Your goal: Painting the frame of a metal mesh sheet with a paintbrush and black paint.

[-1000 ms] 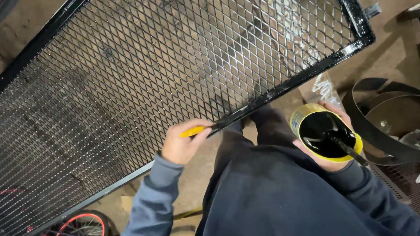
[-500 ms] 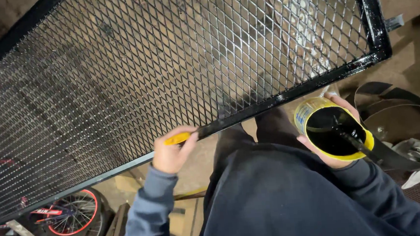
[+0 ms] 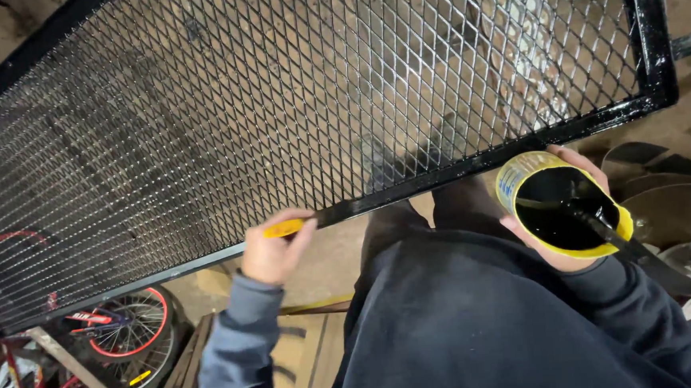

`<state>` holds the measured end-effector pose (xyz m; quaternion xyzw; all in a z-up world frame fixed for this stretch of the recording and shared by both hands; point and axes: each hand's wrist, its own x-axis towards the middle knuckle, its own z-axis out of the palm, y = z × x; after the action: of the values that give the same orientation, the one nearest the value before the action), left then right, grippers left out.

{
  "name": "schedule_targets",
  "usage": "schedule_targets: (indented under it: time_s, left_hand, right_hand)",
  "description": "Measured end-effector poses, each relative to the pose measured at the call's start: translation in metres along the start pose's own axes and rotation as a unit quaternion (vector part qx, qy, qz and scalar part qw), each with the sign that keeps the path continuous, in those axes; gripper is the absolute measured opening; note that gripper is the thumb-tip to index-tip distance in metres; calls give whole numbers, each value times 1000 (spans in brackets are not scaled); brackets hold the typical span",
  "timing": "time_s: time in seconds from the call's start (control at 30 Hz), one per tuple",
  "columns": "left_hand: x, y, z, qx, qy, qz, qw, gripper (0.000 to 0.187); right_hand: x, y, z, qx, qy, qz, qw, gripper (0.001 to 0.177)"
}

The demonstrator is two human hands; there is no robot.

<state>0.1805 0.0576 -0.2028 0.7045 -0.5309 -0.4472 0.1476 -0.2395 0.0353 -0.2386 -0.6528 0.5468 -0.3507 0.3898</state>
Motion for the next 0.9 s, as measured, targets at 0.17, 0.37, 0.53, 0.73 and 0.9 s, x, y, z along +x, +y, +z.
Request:
schedule_targets:
  time_s: [0.17,0.37,0.53,0.73,0.9]
  left_hand:
    - [4,7,-12,231,-18,47,972,16]
    - [27,56,56,221,-70,183,955,20]
    - [45,97,79,18,0,171,985,18]
    - [37,54,76,-74,25,146,986,16]
    - [29,44,49,-79,19,-6,997,16]
  right_hand:
    - [2,2,0,-11,-1,-2,1000,102]
    - [-2,4,-2,-13,5,-7,1000,100]
    - [-10,10,-5,-27,11,-4,1000,99]
    - [-10,8,-8,-24,18,-3,1000,97]
    - [-6,6,-11,-49,13,-22,998,89]
